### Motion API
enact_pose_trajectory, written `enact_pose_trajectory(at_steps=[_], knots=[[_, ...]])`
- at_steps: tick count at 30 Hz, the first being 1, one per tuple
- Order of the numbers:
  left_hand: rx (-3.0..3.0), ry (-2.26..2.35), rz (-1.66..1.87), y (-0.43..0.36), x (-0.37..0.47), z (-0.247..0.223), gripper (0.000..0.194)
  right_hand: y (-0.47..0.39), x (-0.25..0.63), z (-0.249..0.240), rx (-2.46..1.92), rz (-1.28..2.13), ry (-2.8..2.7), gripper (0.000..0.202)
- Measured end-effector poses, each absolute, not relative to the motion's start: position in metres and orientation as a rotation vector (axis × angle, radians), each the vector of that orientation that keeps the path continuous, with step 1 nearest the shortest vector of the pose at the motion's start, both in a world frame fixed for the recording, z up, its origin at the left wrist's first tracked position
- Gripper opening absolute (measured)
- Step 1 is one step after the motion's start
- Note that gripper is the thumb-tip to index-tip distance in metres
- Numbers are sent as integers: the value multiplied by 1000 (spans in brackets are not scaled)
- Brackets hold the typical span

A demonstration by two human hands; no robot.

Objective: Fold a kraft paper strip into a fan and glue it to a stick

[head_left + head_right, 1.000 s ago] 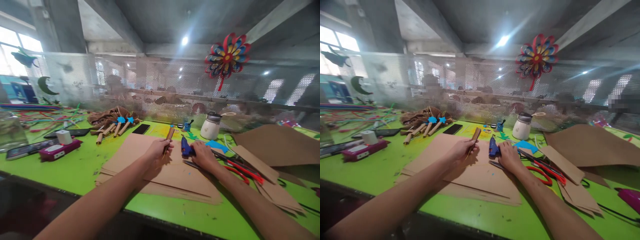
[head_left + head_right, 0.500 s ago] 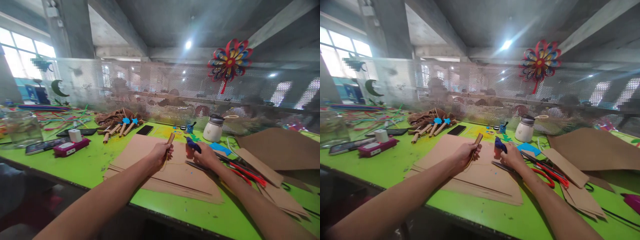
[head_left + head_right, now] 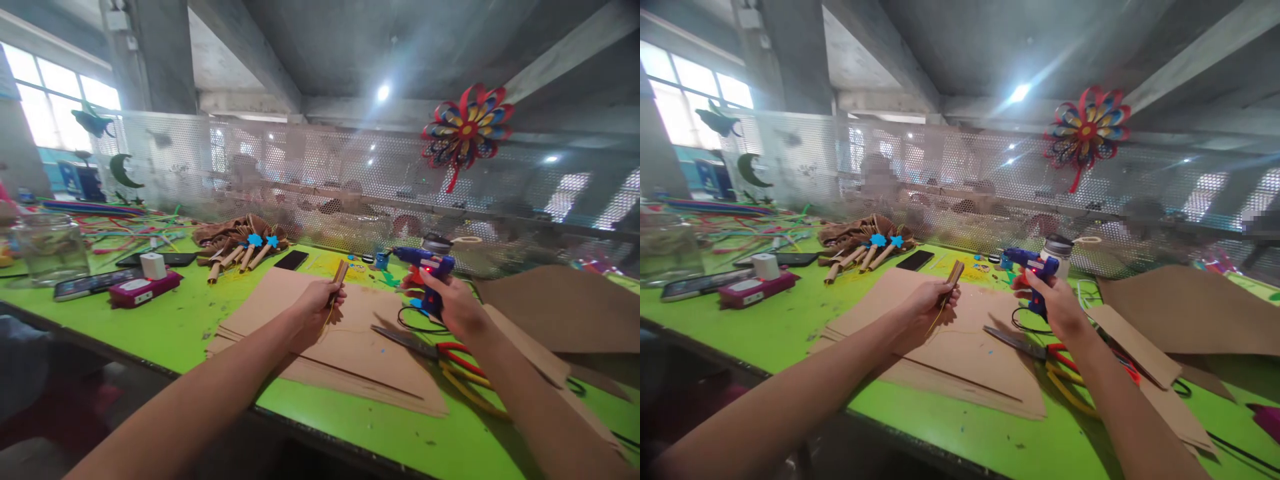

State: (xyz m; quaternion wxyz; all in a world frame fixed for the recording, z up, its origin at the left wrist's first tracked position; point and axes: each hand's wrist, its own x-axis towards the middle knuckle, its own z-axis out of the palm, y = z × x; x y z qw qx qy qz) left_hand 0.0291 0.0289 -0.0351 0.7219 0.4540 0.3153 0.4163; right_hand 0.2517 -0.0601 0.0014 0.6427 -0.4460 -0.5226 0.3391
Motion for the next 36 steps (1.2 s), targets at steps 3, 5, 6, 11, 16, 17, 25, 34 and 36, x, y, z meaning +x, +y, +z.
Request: enact_pose_trajectory(at_steps=[3, 5, 6, 11, 16, 17, 25, 34, 36], knots=[[1006, 676, 895, 30, 29, -32, 9, -68, 237, 4, -1037, 899, -1239, 33], [1012, 659, 881, 29, 29, -29, 11, -69, 231, 2, -1031, 964, -1264, 34], [1016, 651, 874, 28, 30, -28, 11, -69, 230, 1, -1023, 982, -1269, 35], [1049, 618, 854, 21, 31, -25, 10, -65, 231, -5, -1019, 1006, -1249, 34], [1129, 603, 822, 18, 31, -25, 13, -61, 234, -9, -1031, 982, -1255, 34], [1142, 598, 811, 18, 31, -25, 13, -61, 235, -10, -1036, 979, -1256, 34], [1179, 584, 778, 16, 31, -26, 14, -59, 237, -10, -1068, 943, -1232, 35], [1158, 572, 776, 20, 31, -29, 15, -59, 237, -12, -1107, 959, -1280, 37], [1147, 581, 775, 21, 31, -29, 14, -59, 237, -12, -1108, 965, -1301, 37]])
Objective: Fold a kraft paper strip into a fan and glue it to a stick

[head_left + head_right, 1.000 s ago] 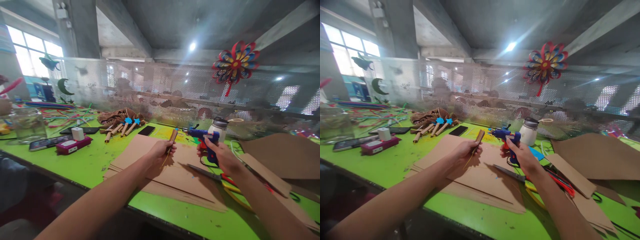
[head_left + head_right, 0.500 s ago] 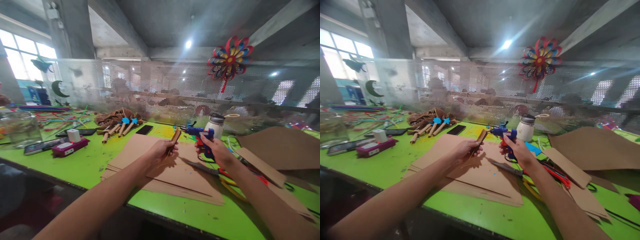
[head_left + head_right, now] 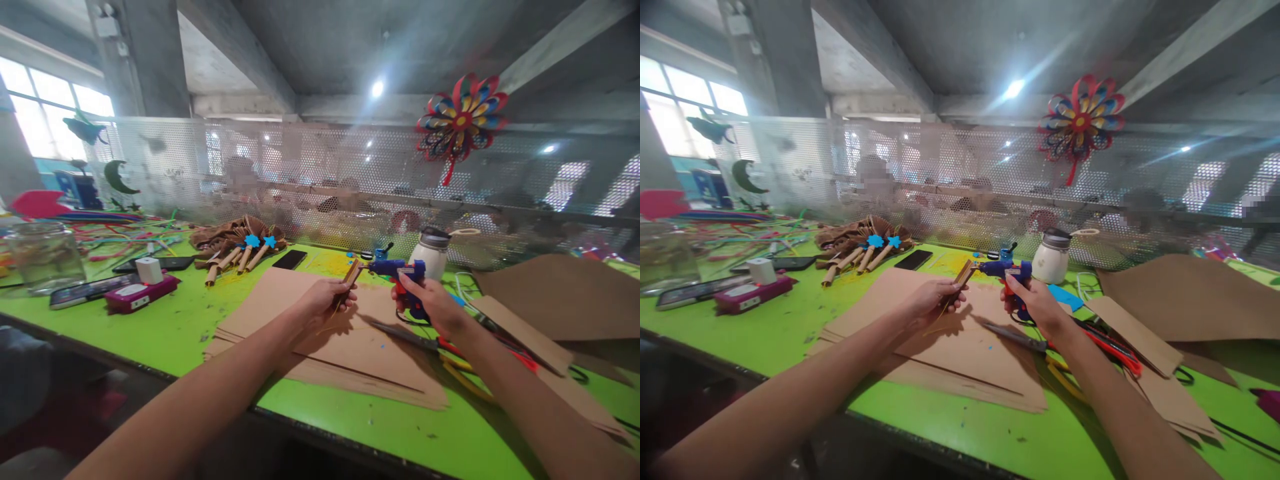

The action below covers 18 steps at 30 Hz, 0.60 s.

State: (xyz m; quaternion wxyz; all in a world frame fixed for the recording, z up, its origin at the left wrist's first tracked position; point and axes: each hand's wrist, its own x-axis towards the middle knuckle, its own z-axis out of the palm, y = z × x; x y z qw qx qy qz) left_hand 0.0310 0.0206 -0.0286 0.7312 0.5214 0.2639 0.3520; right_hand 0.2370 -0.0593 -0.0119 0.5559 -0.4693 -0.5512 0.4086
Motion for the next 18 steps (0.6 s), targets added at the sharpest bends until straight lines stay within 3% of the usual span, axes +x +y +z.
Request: enact_pose_trajectory(at_steps=[18], knots=[[1197, 621, 770, 13, 31, -23, 13, -53, 245, -17, -1085, 909, -1306, 36]])
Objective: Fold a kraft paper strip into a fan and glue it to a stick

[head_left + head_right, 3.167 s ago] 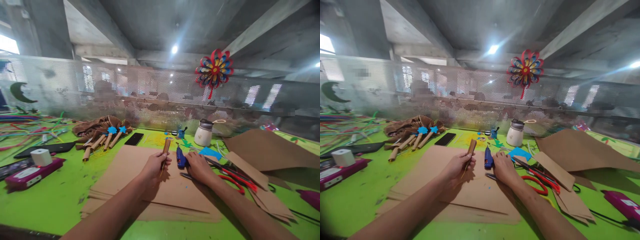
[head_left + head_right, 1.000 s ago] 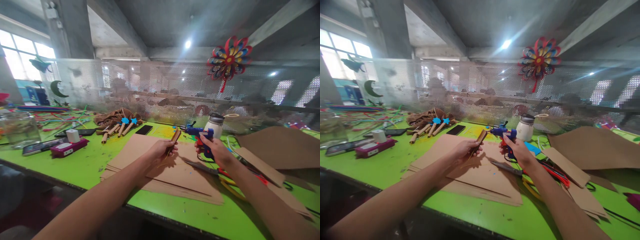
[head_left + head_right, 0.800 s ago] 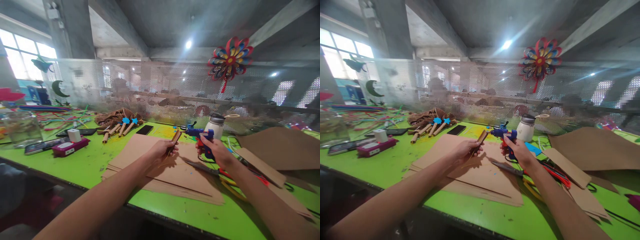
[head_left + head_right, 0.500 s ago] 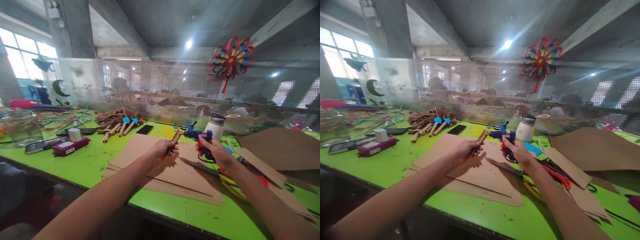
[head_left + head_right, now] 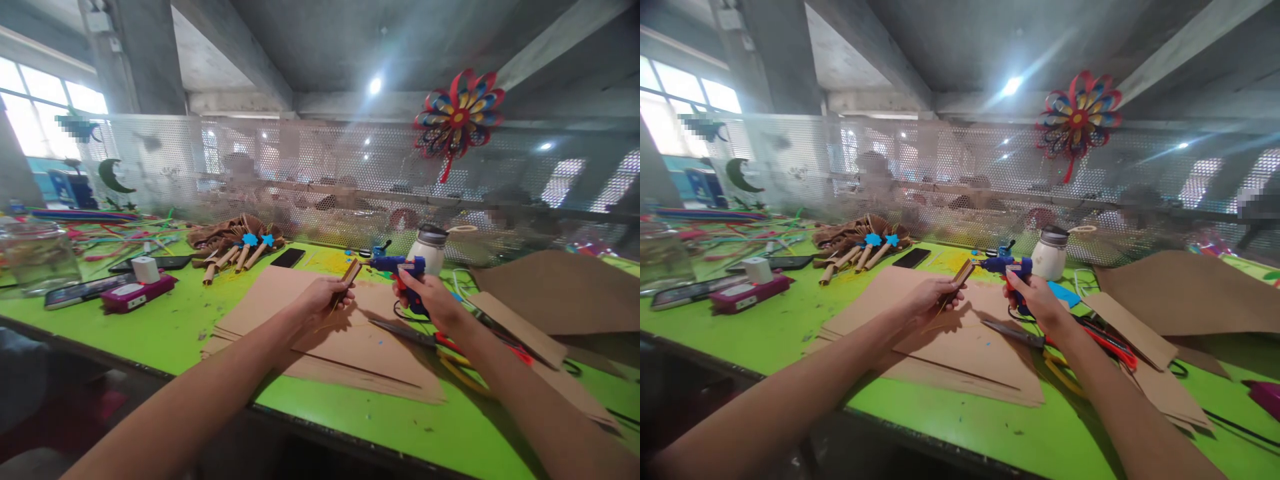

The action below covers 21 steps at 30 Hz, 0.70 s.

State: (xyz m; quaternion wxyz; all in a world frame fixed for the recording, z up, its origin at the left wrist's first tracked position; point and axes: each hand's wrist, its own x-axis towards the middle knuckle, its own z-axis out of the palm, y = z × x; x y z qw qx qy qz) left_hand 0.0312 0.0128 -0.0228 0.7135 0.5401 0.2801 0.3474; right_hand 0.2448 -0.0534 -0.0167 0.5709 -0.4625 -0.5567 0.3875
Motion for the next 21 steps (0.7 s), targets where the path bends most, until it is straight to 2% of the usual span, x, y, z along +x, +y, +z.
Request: enact_pose_trajectory(at_steps=[21], knots=[[1185, 661, 803, 14, 34, -24, 15, -51, 245, -23, -1055, 896, -1297, 32]])
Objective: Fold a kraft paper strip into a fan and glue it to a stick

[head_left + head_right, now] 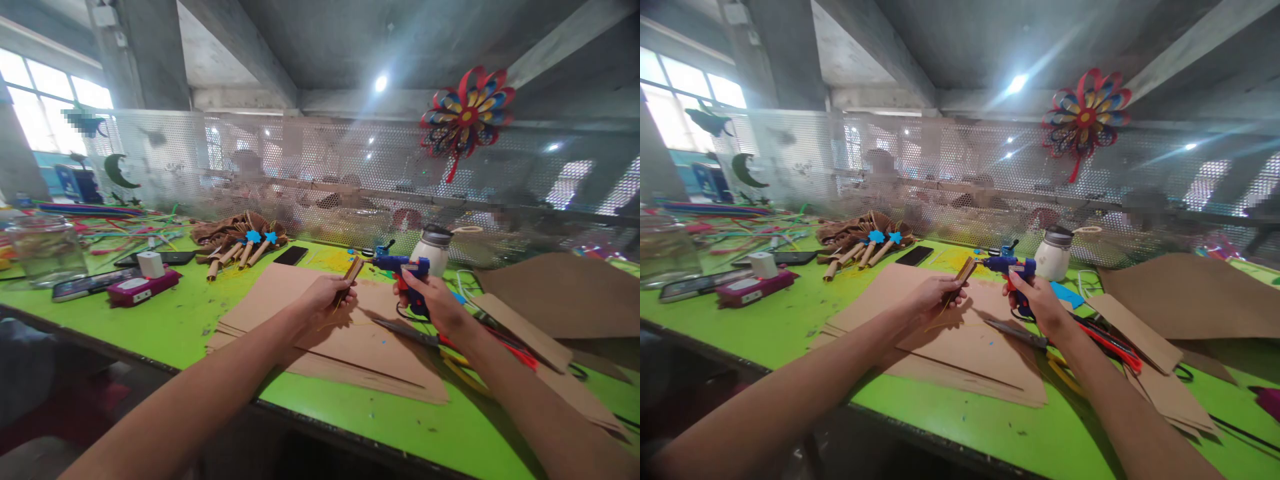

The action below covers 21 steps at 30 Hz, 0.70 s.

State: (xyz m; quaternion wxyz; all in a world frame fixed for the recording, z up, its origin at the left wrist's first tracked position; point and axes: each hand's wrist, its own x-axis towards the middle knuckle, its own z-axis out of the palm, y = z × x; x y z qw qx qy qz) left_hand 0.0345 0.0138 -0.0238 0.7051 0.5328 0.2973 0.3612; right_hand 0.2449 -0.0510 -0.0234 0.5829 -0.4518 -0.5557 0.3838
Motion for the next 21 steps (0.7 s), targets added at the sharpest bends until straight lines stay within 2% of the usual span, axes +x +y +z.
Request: enact_pose_trajectory(at_steps=[21], knots=[[1158, 609, 775, 10, 32, -20, 16, -53, 242, -21, -1054, 911, -1281, 34]])
